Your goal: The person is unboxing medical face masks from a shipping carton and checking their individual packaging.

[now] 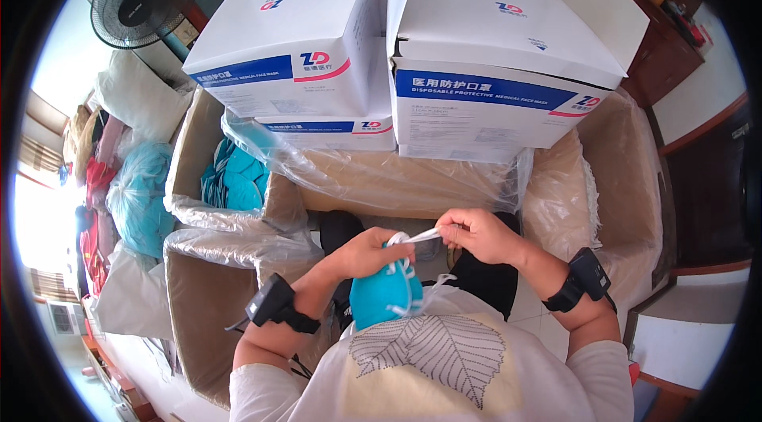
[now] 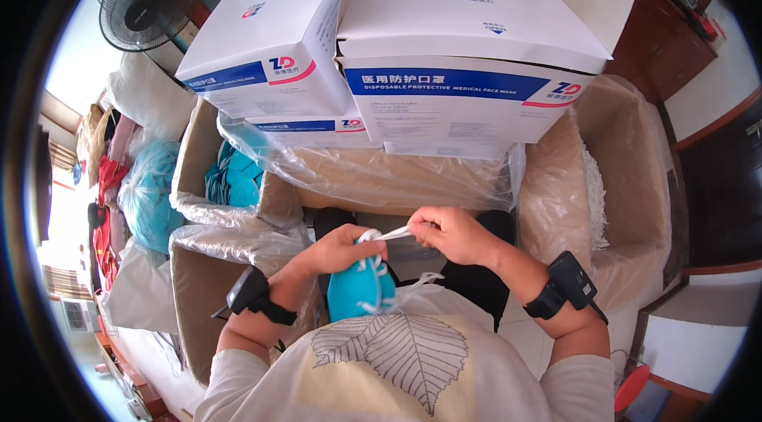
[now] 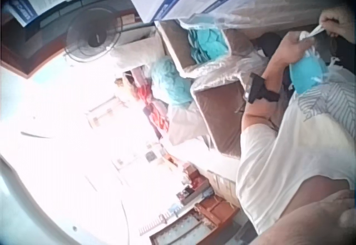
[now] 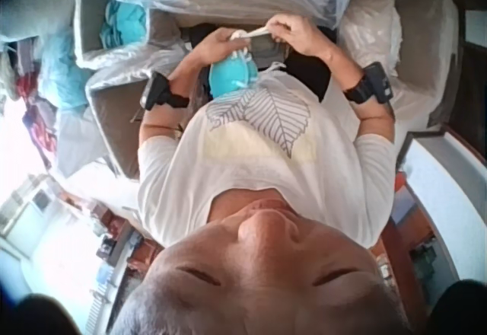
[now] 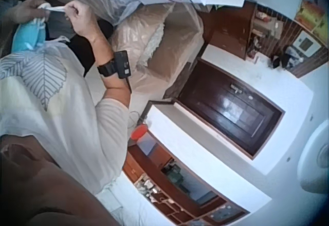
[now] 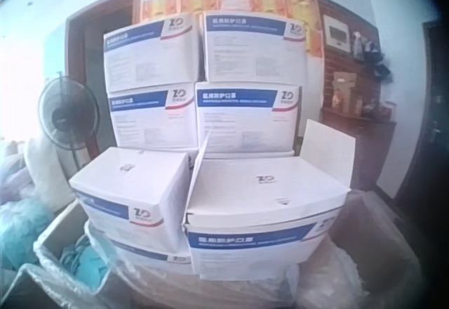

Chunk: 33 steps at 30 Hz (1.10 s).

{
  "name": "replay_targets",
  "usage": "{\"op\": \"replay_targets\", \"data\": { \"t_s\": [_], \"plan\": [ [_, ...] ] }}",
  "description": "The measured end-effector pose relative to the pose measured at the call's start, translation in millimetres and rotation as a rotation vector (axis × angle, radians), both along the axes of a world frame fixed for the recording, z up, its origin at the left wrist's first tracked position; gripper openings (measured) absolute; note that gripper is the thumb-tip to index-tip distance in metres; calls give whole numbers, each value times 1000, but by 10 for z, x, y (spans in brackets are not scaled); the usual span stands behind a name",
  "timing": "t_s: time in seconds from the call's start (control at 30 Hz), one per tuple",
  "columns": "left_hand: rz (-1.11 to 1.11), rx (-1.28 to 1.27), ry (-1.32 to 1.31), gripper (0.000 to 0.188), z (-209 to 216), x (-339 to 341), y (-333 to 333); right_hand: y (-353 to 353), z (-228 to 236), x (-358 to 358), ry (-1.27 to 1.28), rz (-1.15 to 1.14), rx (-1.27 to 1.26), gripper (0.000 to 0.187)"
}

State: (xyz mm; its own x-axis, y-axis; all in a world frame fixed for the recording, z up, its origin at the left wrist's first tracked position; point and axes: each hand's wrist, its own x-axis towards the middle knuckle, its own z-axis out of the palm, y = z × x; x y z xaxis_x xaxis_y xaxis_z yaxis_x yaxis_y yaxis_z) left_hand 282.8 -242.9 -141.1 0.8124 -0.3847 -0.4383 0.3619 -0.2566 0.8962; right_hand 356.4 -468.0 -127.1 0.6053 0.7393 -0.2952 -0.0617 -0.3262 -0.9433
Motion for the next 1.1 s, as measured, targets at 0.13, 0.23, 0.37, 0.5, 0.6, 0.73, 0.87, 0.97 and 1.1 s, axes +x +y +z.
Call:
{"op": "replay_targets", "data": {
  "t_s": [0.13, 0.23, 0.37, 0.5, 0.6, 0.73, 0.87, 0.97, 1.1],
  "plan": [
    [324, -459, 61, 24, 203, -141, -109, 123, 106, -108, -183, 102, 35, 21],
    [558, -410, -133, 24, 260, -124, -243, 270, 114, -218, -302, 24, 124, 22],
    [189, 545, -782, 20, 325, -62, -248, 227, 18, -214, -241, -2, 15, 22],
    [-159, 720, -798, 22, 303, -47, -190, 163, -148, -341, -276, 173, -77, 23],
    [-285, 670, -657, 24, 323, -75, -145, 123, -122, -327, 34, 189, -53, 26],
    [276, 96, -404, 30, -38, -233, -299, 131, -211, -311, 589, -18, 135, 23],
    [437, -464, 22, 25, 42, -159, -345, 47, -227, -211, 670, -32, 304, 24],
    [243, -522, 122, 26, 48, -123, -143, 59, -49, -147, 602, 73, 224, 24],
    [100, -412, 62, 24, 198, -109, -160, 129, 37, -62, 645, 156, 160, 26]
  ]
}}
